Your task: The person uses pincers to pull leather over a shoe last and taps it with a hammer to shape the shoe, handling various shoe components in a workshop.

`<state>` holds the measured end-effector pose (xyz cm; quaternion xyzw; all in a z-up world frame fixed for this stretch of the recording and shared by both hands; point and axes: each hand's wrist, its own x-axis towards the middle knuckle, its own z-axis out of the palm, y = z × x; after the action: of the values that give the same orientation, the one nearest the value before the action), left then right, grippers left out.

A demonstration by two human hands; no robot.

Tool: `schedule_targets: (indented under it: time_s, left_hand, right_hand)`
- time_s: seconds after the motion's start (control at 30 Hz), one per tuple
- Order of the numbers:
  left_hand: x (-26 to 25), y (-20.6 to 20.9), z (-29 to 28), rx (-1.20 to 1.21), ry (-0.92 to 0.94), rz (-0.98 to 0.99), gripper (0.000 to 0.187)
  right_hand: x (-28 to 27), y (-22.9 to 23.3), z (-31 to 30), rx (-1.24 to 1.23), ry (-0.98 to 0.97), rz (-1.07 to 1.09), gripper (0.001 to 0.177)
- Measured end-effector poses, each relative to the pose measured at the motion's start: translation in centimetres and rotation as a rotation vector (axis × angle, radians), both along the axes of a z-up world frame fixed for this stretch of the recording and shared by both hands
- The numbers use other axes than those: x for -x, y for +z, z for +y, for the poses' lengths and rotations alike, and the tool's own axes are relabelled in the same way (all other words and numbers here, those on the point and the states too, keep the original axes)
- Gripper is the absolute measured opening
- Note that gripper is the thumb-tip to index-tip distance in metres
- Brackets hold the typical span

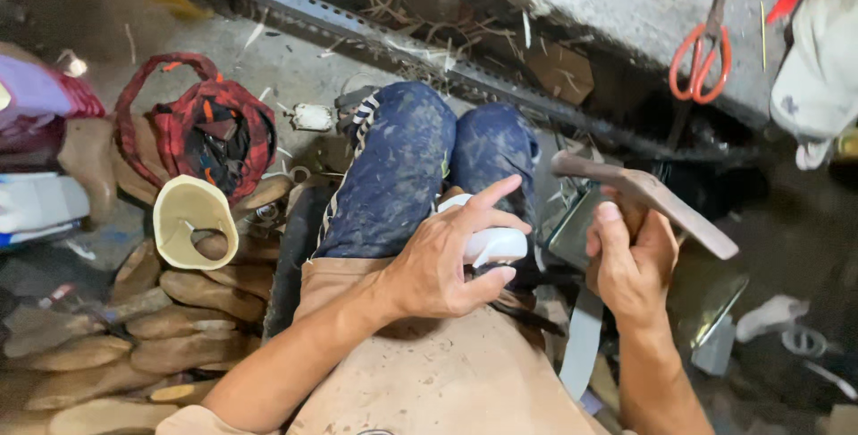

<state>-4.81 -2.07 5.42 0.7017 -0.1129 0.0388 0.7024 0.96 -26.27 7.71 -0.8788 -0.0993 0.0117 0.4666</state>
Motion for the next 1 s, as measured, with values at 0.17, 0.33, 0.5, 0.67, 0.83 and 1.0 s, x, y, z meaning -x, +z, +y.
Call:
schedule_targets:
  time_s: [0.17, 0.33, 0.5, 0.67, 0.83, 1.0]
  left_hand:
    - [1.3, 0.5, -0.7, -0.125, -0.019, -0.059, 0.072]
    - [1.0, 0.7, -1.2, -0.157, -0.057, -0.026, 0.066]
    - [0.7, 0.8, -1.6, -0.148, -0.076, 0.008, 0.083]
    - [0.6, 0.3, -1.6, -0.148, -0.027, 0.031, 0.08]
    - [0.5, 0.6, -1.8, -0.145, -0.053, 0.076, 0.077]
    - [0.2, 0.5, -1.3, -0.062, -0.048, 0.113, 0.078]
  right_hand:
    - [2.7, 4.6, -1.7, 0.109, 0.156, 0.231, 0.023]
    - [3.6, 10.8, -2.2, 0.384, 0.314, 0.088, 0.027]
    - [2.4, 12.3, 0.5, 0.416, 0.489, 0.111, 0.03]
    - [1.5, 10.6, 0.0, 0.431, 0.564, -0.072, 0.021]
    - [1.3, 8.8, -0.1, 0.561, 0.727, -0.154, 0.012]
    - [1.9, 10.5, 0.8, 0.448, 0.523, -0.218, 0.017]
